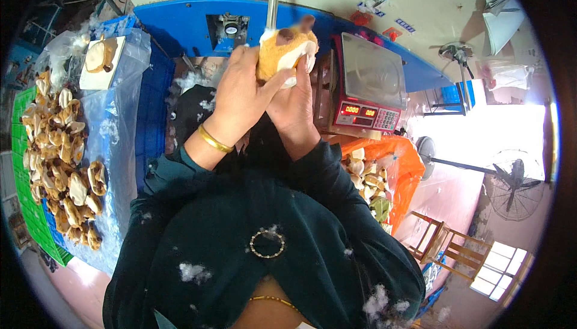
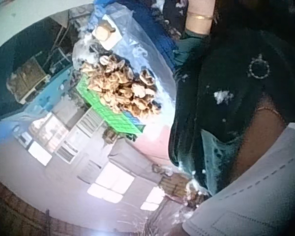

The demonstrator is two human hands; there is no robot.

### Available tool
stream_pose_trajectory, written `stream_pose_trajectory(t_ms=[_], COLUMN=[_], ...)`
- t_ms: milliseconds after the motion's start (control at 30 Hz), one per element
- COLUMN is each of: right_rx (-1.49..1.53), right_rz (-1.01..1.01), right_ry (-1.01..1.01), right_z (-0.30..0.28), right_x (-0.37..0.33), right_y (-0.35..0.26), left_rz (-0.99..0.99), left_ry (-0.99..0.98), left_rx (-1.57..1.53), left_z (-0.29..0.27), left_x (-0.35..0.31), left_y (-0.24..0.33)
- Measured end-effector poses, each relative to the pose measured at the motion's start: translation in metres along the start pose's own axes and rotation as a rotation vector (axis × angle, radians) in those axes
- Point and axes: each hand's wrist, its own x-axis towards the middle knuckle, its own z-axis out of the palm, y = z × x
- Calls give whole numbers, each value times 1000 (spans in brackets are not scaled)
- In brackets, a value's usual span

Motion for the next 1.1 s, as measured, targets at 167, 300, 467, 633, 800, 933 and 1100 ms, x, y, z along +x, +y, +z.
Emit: stream_pose_trajectory(t_ms=[167,300,467,633,800,933,1100], right_rx=[-269,-549,-477,-951,-1061,-1269,-1151], right_rz=[-144,-257,-246,-274,-499,-520,-473], right_ry=[34,-85,93,70,125,194,113], right_z=[17,12,17,22,31,41,28], right_x=[12,4,-15,-8,4,10,-13], right_y=[9,6,-11,-28,-4,8,14], left_rz=[-49,-98,-128,-376,-587,-591,-564], left_ry=[107,119,-41,-265,-143,-39,3], left_rx=[-108,-367,-615,-948,-1250,-1277,-1170], left_z=[6,9,4,-11,-7,2,0], left_x=[22,9,-2,18,26,28,-4], left_y=[-5,-21,-38,-43,-38,-42,-24])
